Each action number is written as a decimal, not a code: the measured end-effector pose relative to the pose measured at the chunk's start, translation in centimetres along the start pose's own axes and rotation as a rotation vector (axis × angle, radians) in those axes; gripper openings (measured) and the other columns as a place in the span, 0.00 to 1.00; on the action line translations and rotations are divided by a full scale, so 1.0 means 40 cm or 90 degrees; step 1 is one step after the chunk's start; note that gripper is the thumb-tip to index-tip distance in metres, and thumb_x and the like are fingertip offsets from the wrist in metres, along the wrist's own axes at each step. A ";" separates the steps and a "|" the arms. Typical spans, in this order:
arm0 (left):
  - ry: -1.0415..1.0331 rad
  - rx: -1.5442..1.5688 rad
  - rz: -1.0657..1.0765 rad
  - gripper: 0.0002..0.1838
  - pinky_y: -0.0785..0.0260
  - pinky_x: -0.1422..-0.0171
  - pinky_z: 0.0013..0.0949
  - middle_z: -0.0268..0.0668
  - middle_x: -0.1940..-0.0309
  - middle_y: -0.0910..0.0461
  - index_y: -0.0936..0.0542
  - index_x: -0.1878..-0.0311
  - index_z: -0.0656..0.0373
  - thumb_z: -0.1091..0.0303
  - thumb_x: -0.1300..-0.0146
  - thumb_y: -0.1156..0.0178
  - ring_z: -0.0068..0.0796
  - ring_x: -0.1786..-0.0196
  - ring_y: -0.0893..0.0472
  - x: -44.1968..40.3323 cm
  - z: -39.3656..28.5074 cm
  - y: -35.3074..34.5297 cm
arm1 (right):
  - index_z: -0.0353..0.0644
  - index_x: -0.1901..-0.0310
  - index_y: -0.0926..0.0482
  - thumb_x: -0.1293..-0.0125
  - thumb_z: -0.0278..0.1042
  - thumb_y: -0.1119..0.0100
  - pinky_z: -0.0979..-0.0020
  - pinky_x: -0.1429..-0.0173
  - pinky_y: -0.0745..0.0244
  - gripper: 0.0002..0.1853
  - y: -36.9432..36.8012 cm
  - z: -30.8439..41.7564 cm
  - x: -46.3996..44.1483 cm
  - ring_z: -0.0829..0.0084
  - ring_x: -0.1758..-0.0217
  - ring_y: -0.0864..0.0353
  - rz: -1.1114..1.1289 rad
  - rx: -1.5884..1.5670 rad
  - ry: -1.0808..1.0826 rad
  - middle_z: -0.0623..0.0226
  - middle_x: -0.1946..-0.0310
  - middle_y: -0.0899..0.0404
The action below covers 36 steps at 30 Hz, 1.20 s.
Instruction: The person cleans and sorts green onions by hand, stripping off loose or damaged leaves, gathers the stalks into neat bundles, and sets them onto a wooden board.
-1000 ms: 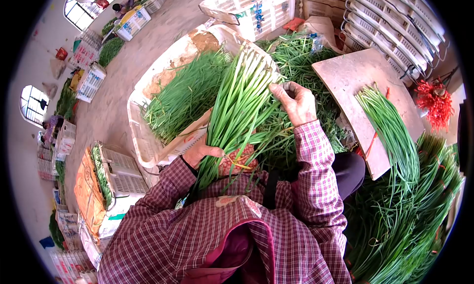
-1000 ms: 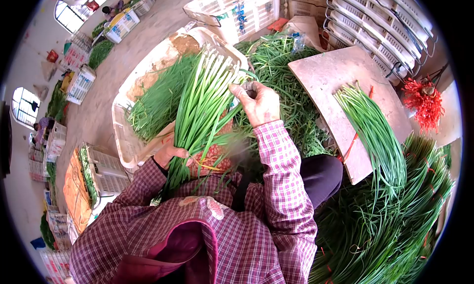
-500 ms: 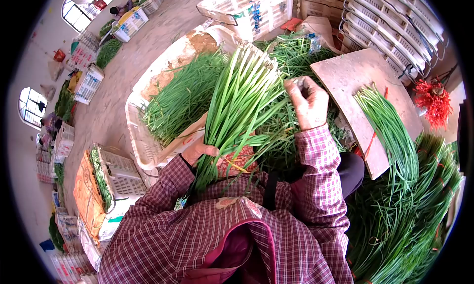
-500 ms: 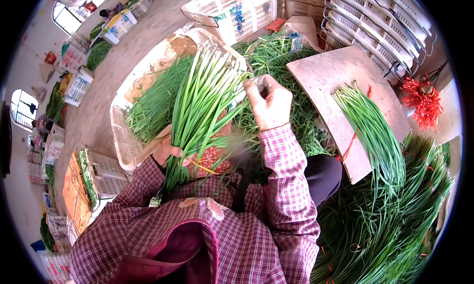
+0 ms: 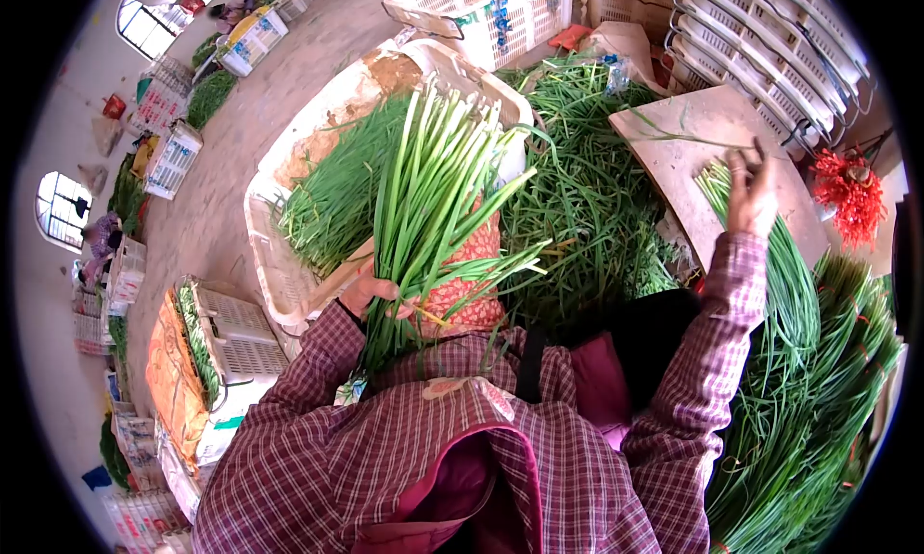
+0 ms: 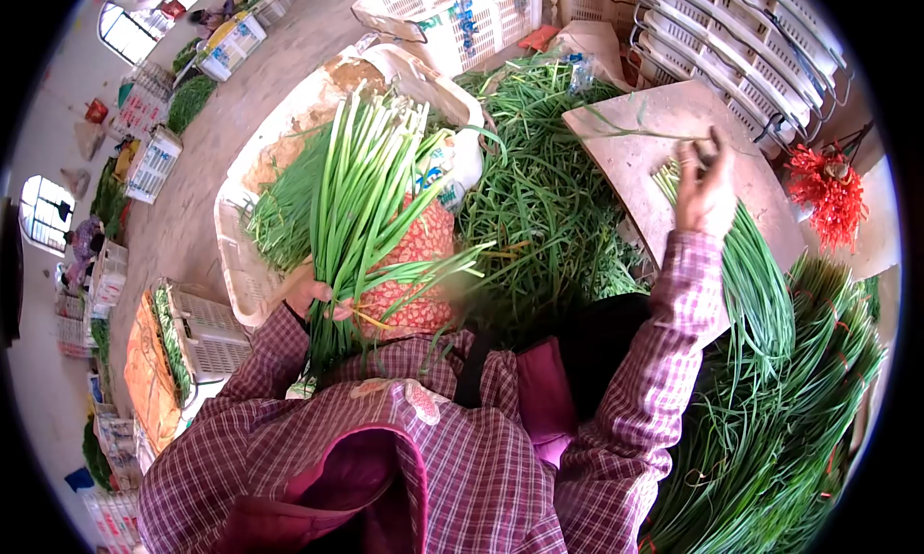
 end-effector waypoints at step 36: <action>-0.021 0.104 0.030 0.27 0.38 0.77 0.29 0.39 0.73 0.24 0.28 0.49 0.66 0.60 0.49 0.34 0.23 0.80 0.29 0.018 0.001 0.079 | 0.40 0.50 0.24 0.30 0.39 0.50 0.73 0.64 0.20 0.14 -0.325 0.141 0.375 0.75 0.71 0.20 0.291 -0.925 -0.370 0.68 0.68 0.21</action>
Point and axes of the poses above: each hand's wrist, its own x-axis away from the middle knuckle, its own y-axis out of the back of the hand, z = x × y, the point moved 9 cm from there along -x, towards the middle knuckle
